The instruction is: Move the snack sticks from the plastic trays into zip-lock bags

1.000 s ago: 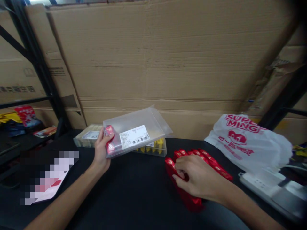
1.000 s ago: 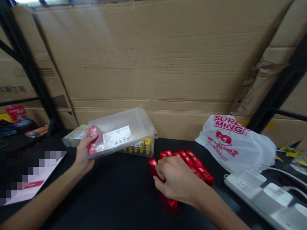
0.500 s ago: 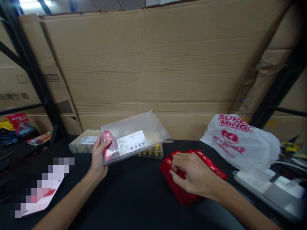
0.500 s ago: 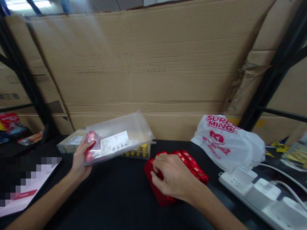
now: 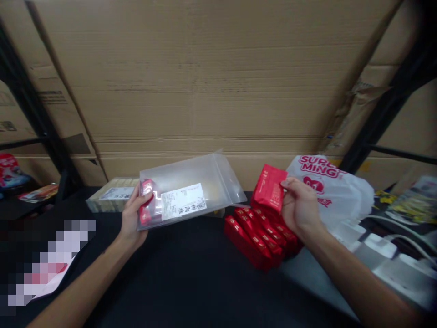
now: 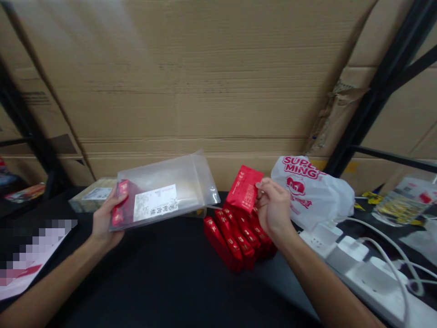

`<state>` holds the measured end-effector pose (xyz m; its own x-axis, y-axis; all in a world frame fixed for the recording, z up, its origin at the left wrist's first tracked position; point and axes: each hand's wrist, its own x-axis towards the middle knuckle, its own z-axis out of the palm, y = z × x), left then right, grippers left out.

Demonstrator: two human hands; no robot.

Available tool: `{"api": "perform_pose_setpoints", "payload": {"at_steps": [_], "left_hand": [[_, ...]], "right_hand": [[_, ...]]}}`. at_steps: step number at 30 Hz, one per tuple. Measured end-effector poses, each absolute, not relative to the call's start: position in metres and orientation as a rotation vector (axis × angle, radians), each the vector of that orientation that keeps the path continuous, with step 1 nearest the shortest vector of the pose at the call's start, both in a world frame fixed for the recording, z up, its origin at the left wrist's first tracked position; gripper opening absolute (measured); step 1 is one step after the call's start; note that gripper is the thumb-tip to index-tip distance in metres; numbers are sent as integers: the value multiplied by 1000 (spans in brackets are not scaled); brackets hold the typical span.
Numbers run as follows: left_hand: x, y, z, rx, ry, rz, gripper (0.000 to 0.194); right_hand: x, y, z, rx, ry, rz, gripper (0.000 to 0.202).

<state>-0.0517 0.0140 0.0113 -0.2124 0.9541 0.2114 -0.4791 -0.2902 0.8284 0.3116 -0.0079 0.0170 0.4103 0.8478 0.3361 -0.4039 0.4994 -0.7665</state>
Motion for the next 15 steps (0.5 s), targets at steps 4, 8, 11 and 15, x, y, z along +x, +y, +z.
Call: {"api": "perform_pose_setpoints", "payload": {"at_steps": [4, 8, 11, 15], "left_hand": [[-49, 11, 10, 927, 777, 1642, 65], [-43, 8, 6, 948, 813, 1631, 71], [-39, 3, 4, 961, 817, 1593, 72], [-35, -4, 8, 972, 810, 1523, 71]], "right_hand": [[313, -3, 11, -696, -825, 864, 18], [300, -9, 6, -768, -1007, 988, 18], [296, -16, 6, -772, -1123, 1203, 17], [308, -28, 16, -660, -1324, 1776, 27]]}}
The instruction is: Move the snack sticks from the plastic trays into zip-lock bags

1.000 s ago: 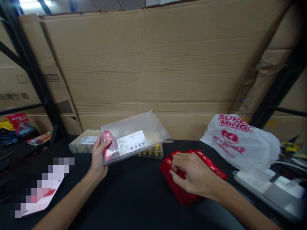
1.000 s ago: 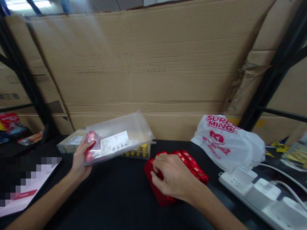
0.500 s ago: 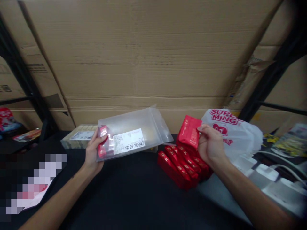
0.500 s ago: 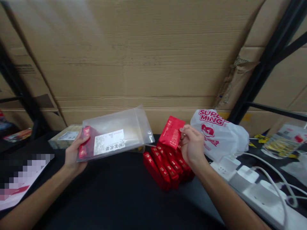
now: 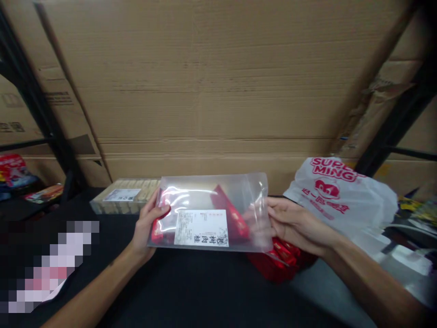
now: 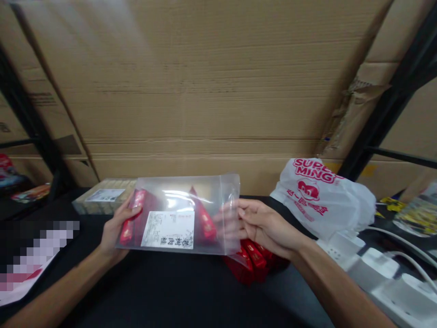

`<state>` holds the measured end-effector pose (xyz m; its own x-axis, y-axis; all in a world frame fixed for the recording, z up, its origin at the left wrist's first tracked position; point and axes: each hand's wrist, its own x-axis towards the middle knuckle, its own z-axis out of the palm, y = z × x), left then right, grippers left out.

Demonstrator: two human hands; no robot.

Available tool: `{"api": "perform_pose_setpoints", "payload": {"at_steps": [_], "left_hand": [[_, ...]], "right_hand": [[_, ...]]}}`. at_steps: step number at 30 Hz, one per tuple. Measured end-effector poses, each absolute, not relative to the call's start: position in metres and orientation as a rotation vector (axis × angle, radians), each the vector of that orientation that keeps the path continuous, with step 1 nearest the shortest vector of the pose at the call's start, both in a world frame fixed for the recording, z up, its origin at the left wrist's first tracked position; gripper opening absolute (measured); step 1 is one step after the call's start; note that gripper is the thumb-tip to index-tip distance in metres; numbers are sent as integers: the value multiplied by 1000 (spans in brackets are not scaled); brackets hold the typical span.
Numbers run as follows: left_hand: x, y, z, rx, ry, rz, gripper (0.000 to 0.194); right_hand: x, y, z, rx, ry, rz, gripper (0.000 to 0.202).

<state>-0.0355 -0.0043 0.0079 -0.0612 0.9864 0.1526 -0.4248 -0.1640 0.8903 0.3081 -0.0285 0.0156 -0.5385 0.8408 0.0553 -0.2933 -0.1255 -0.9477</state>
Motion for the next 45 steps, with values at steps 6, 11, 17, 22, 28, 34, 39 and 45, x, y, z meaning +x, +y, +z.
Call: {"api": "perform_pose_setpoints", "payload": {"at_steps": [6, 11, 17, 22, 28, 34, 39, 45], "left_hand": [[-30, -11, 10, 1019, 766, 1465, 75], [-27, -14, 6, 1070, 702, 1388, 75], [-20, -23, 6, 1062, 700, 1354, 80], [-15, -31, 4, 1143, 704, 1322, 85], [-18, -37, 9, 1215, 682, 1237, 104], [-38, -11, 20, 1117, 783, 1449, 85], [-57, 14, 23, 979, 914, 1714, 60], [-53, 18, 16, 963, 923, 1736, 66]], "right_hand": [[310, -45, 31, -555, -1537, 2092, 38], [290, -50, 26, -500, -1659, 2107, 35], [269, -61, 28, -684, -1867, 1834, 45], [248, -72, 37, -768, -1950, 1632, 41], [234, -70, 26, -660, -1738, 1792, 37], [259, -48, 19, -870, -1310, 1278, 34], [286, -35, 18, -1307, -1768, 410, 29], [266, -43, 11, -1474, -2391, -134, 21]]}}
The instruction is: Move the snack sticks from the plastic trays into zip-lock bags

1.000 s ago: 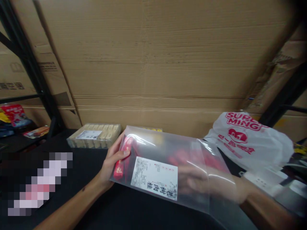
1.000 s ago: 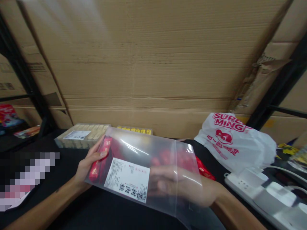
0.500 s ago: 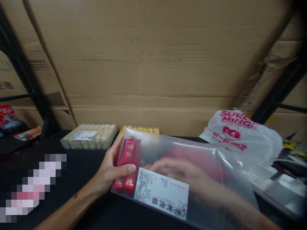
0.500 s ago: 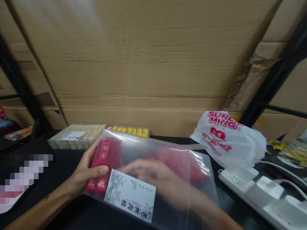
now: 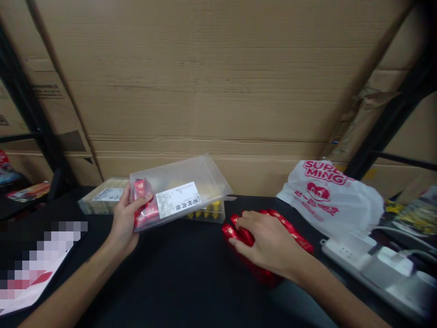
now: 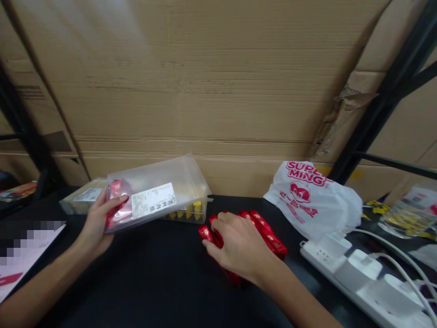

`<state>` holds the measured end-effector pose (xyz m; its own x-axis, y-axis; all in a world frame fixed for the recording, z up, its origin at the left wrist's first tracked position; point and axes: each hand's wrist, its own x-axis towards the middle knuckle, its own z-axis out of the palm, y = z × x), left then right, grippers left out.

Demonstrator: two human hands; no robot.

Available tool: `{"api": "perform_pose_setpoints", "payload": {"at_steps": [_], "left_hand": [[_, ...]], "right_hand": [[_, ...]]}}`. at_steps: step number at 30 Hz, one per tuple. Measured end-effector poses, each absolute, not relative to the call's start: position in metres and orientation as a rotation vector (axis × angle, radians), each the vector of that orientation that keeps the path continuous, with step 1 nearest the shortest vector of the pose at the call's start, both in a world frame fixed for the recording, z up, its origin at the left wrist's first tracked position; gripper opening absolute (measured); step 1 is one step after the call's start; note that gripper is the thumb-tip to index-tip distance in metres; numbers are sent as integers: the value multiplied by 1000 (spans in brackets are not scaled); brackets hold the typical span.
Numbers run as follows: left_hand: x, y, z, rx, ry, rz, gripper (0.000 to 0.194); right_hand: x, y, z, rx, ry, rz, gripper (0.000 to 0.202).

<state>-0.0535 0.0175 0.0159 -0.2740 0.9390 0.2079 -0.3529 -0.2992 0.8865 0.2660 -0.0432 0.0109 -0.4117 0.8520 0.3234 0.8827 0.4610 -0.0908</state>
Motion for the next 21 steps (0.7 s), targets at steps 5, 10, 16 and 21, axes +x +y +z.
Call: {"api": "perform_pose_setpoints", "payload": {"at_steps": [5, 10, 16, 21], "left_hand": [[-47, 12, 13, 989, 962, 1707, 77], [-44, 10, 11, 965, 965, 1680, 76], [-43, 11, 7, 972, 970, 1650, 82], [-45, 13, 6, 994, 968, 1652, 73]], "right_hand": [[257, -51, 11, -1588, -2405, -244, 21], [259, -53, 11, -1607, -2446, -333, 33], [261, -53, 11, -1602, -2458, -321, 20], [264, -53, 11, -1453, -2236, 46, 6]]}}
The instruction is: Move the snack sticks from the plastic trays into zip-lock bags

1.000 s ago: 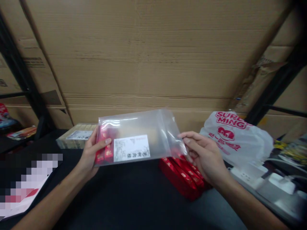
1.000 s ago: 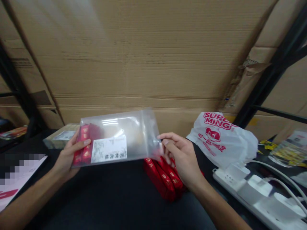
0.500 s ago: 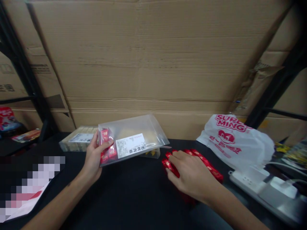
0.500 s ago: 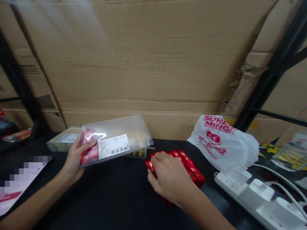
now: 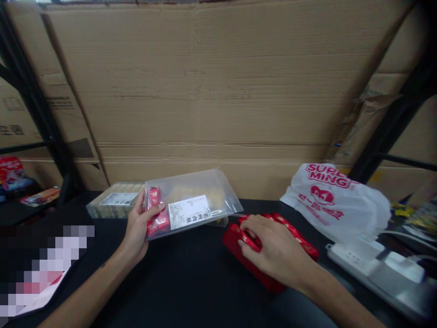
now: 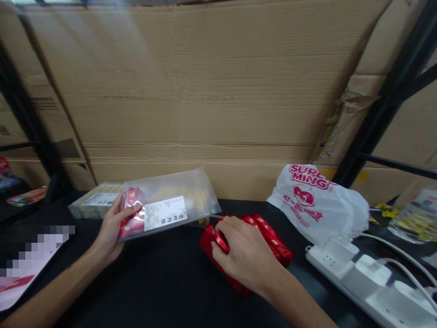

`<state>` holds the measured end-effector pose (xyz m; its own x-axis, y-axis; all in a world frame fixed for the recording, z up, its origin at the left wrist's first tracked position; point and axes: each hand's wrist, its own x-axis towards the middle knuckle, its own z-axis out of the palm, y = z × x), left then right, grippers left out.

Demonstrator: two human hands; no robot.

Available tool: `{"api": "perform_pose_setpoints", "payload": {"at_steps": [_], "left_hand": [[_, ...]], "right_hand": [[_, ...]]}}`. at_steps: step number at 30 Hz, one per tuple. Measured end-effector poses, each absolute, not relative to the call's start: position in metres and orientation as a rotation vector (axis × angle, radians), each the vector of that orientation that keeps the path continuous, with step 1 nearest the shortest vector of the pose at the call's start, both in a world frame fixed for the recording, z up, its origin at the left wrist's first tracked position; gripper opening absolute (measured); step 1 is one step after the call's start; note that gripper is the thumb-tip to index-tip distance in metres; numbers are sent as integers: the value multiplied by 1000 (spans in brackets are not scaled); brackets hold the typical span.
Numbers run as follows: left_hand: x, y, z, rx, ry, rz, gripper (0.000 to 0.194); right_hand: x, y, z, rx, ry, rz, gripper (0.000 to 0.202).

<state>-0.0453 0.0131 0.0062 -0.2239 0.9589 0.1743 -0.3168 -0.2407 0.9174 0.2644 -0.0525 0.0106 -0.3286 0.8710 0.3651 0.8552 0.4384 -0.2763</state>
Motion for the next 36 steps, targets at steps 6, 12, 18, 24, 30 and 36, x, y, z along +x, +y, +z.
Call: {"api": "perform_pose_setpoints", "payload": {"at_steps": [6, 12, 18, 24, 30, 36], "left_hand": [[-45, 10, 10, 1004, 961, 1667, 66], [-44, 4, 12, 1011, 876, 1646, 79], [-38, -2, 10, 1029, 849, 1582, 95], [-35, -4, 8, 1064, 860, 1527, 86], [-31, -8, 6, 1100, 827, 1488, 90], [-23, -17, 7, 1169, 774, 1454, 95]], "right_hand": [[283, -41, 12, -892, -1309, 766, 13], [302, -19, 18, -714, -812, 716, 30], [286, -27, 16, -736, -962, 1158, 32], [286, -41, 21, -710, -1049, 1565, 21], [294, -44, 21, -566, -1103, 1975, 40], [285, -47, 27, -476, -1102, 2157, 55]]}}
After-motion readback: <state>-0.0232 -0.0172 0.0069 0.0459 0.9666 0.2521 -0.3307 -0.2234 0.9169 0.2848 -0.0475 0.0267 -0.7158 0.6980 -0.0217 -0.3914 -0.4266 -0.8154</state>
